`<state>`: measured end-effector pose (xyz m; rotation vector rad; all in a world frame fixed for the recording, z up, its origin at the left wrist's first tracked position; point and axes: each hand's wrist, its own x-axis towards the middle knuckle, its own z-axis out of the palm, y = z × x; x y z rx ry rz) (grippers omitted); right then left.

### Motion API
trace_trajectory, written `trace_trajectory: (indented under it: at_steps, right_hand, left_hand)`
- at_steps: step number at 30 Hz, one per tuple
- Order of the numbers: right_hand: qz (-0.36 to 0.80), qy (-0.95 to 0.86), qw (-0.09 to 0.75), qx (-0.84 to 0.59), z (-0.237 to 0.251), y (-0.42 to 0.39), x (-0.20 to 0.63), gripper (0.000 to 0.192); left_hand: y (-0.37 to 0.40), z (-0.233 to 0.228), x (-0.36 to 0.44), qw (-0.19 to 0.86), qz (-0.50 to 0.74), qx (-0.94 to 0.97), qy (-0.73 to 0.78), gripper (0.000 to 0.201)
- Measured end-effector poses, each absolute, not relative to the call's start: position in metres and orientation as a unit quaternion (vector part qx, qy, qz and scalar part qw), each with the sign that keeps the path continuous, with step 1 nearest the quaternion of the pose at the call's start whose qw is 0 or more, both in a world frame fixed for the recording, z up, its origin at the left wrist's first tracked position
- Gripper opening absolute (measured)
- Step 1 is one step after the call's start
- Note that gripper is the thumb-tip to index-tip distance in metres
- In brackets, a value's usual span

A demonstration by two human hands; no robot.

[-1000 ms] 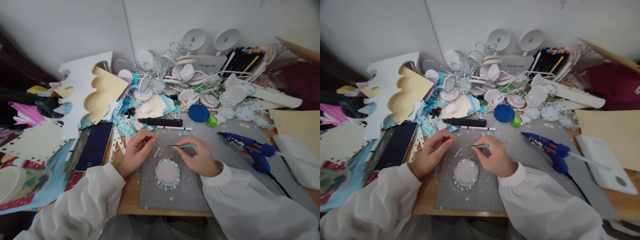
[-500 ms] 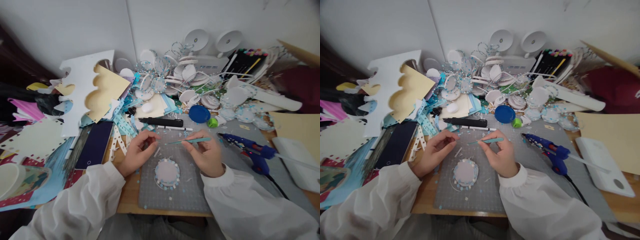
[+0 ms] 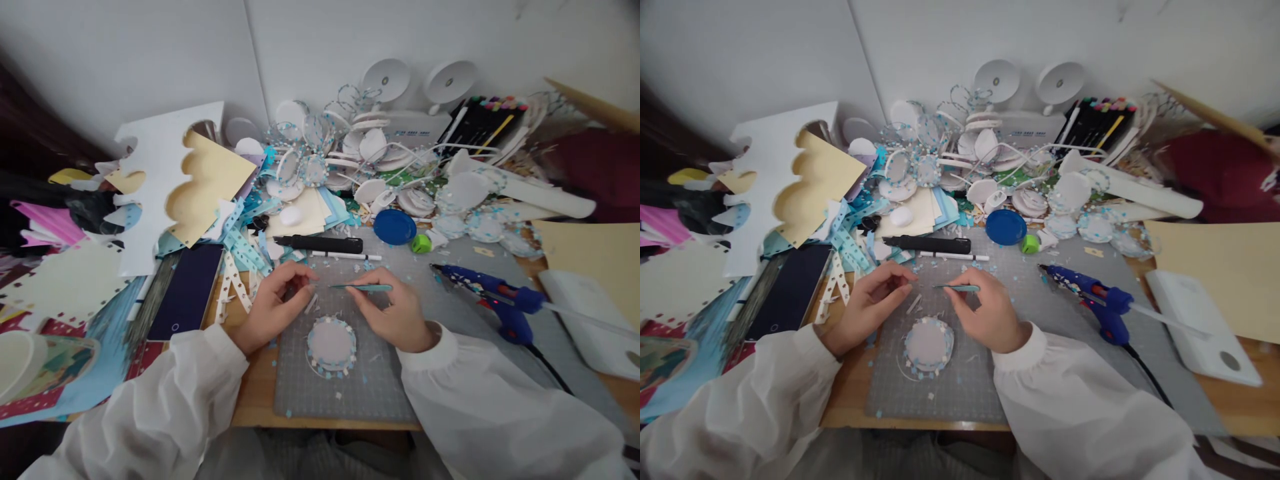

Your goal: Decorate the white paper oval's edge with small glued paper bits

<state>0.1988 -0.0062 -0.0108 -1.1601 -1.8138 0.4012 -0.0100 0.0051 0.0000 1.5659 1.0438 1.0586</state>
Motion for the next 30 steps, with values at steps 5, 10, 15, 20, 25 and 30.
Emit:
trace_trajectory:
  at_steps: [5,10,15,20,25,30]
  right_hand:
    - [0.308,-0.614,0.529,-0.498,-0.008,-0.004,0.201,0.010]
    - [0.476,-0.493,0.558,-0.467,-0.006,0.000,0.201,0.020]
    - [0.523,-0.471,0.555,-0.443,-0.004,-0.001,0.197,0.023]
    - [0.530,-0.464,0.560,-0.436,-0.005,-0.001,0.196,0.024]
    - [0.547,-0.460,0.559,-0.420,-0.003,-0.002,0.195,0.019]
    - [0.523,-0.474,0.569,-0.423,-0.004,-0.002,0.196,0.020]
  left_hand:
    - [0.005,0.003,-0.010,0.475,0.430,0.640,0.424,0.010]
    - [0.005,0.004,-0.010,0.499,0.413,0.665,0.372,0.015]
    - [0.003,0.002,-0.009,0.488,0.381,0.705,0.347,0.016]
    - [0.003,0.007,-0.010,0.465,0.377,0.716,0.359,0.019]
    - [0.003,0.011,-0.009,0.464,0.386,0.714,0.356,0.018]
    - [0.003,0.011,-0.010,0.450,0.387,0.715,0.369,0.021]
